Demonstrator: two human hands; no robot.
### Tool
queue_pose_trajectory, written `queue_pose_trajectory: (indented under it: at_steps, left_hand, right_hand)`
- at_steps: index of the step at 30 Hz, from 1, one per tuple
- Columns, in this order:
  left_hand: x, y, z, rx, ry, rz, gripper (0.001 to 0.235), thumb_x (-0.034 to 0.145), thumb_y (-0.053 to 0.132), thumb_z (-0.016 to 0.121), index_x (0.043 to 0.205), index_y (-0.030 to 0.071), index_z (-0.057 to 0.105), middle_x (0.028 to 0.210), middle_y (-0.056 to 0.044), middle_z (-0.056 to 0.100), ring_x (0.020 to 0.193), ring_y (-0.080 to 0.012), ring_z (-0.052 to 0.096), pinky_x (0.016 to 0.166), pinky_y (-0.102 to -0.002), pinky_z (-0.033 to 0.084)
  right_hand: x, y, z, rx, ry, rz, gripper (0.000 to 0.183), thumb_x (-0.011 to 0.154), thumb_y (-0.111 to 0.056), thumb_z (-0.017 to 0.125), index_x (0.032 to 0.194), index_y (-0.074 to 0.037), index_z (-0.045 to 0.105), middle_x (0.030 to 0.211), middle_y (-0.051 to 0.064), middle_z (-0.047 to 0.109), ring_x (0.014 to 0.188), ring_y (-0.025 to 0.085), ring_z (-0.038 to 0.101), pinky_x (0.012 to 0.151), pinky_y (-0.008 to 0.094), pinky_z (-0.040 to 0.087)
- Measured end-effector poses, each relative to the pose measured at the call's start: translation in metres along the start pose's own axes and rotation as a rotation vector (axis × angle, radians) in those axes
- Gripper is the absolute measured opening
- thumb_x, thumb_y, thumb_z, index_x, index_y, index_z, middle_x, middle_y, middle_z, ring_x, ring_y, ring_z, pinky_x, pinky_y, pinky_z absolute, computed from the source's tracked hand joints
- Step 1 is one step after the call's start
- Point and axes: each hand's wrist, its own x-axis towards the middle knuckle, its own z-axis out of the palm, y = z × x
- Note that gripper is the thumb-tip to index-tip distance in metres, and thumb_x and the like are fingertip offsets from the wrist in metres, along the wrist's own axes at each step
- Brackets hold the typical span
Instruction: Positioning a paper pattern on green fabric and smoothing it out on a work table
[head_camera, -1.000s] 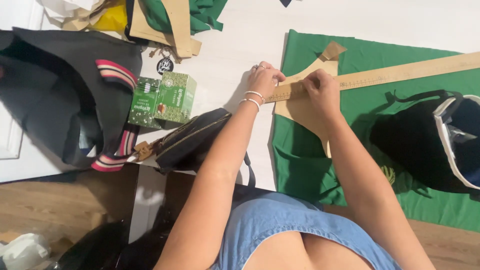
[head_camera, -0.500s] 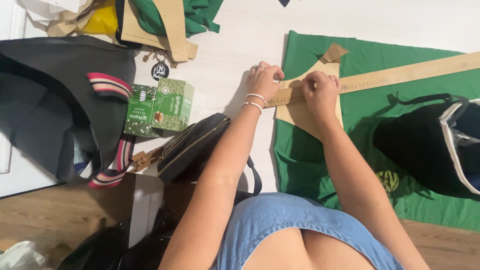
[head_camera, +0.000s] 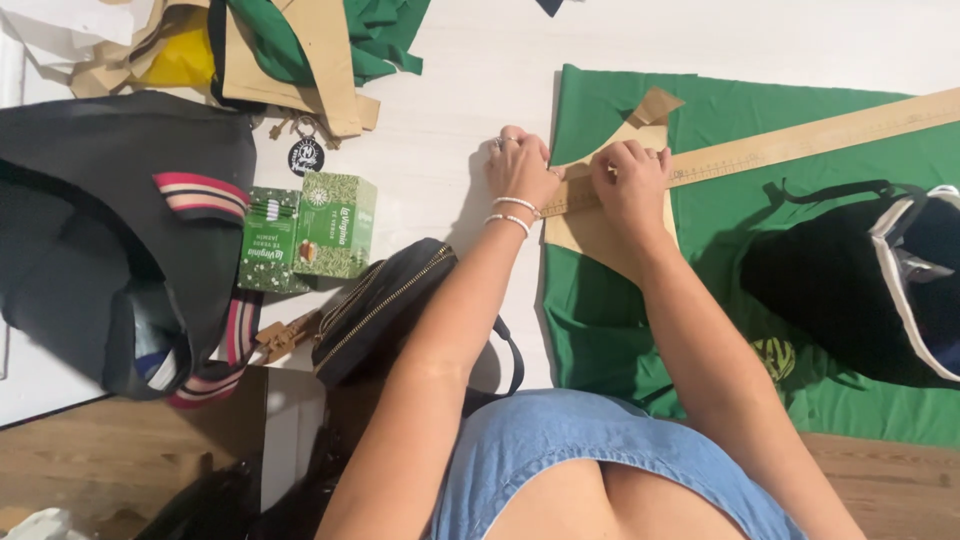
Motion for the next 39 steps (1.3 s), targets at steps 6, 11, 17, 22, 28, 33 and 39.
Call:
queue_pose_trajectory:
  at_steps: [6,11,17,22,28,33,39]
  left_hand:
    - [0.012,0.008,0.02,-0.009,-0.038,0.009,0.023,0.086,0.038,0.072,0.093,0.016,0.072,0.126,-0.01,0.057,0.128,-0.0396,0.053,0.104,-0.049,0.048]
    - [0.025,0.0,0.026,-0.155,-0.067,0.065,0.01,0.083,0.023,0.071,0.089,0.017,0.066,0.099,-0.011,0.071,0.109,-0.037,0.07,0.092,-0.047,0.055]
    - [0.031,-0.004,0.02,-0.278,-0.146,0.029,0.045,0.078,0.018,0.083,0.113,0.018,0.055,0.116,-0.012,0.074,0.12,-0.0365,0.067,0.102,-0.046,0.053]
    - [0.026,-0.006,0.015,-0.381,-0.178,0.027,0.046,0.081,0.012,0.081,0.116,0.017,0.053,0.116,-0.014,0.073,0.12,-0.0343,0.068,0.103,-0.044,0.054]
    - [0.038,-0.011,0.024,-0.402,-0.199,0.155,0.057,0.08,0.002,0.077,0.128,0.016,0.05,0.113,-0.015,0.075,0.116,-0.0365,0.07,0.101,-0.048,0.056]
    - [0.07,-0.024,0.05,-0.135,-0.282,0.219,0.059,0.082,0.017,0.071,0.132,0.033,0.043,0.124,-0.004,0.073,0.126,-0.029,0.065,0.11,-0.043,0.051]
    - [0.059,-0.013,0.02,-0.156,-0.359,0.234,0.062,0.083,0.014,0.071,0.136,0.031,0.044,0.127,-0.009,0.072,0.127,-0.0326,0.063,0.111,-0.046,0.05]
  right_hand:
    - [0.003,0.008,0.002,0.076,-0.084,0.053,0.012,0.089,-0.026,0.077,0.091,-0.022,0.066,0.09,-0.001,0.063,0.092,0.026,0.065,0.112,0.063,0.033]
    - [0.009,0.006,-0.01,0.205,-0.16,0.099,0.014,0.089,-0.029,0.08,0.092,-0.025,0.067,0.094,-0.003,0.065,0.097,0.026,0.066,0.117,0.068,0.023]
    - [0.011,0.006,-0.01,0.227,-0.219,0.137,0.013,0.092,-0.032,0.079,0.094,-0.027,0.068,0.1,-0.005,0.064,0.101,0.025,0.065,0.119,0.07,0.016]
    - [0.008,0.017,0.007,0.103,-0.228,0.034,0.013,0.095,-0.034,0.078,0.096,-0.025,0.069,0.106,-0.001,0.063,0.102,0.028,0.065,0.114,0.073,0.018]
    - [0.024,-0.007,-0.023,0.16,-0.347,0.16,0.011,0.09,-0.034,0.078,0.094,-0.029,0.069,0.109,0.001,0.064,0.107,0.033,0.066,0.112,0.082,0.014]
    - [0.033,0.007,0.001,-0.138,-0.474,-0.013,0.009,0.088,-0.03,0.07,0.096,-0.027,0.073,0.103,0.003,0.064,0.104,0.034,0.07,0.112,0.076,0.026]
    - [0.036,0.026,0.007,0.081,-0.516,0.057,0.011,0.084,-0.037,0.079,0.09,-0.033,0.071,0.105,-0.004,0.061,0.11,0.03,0.065,0.11,0.054,0.032]
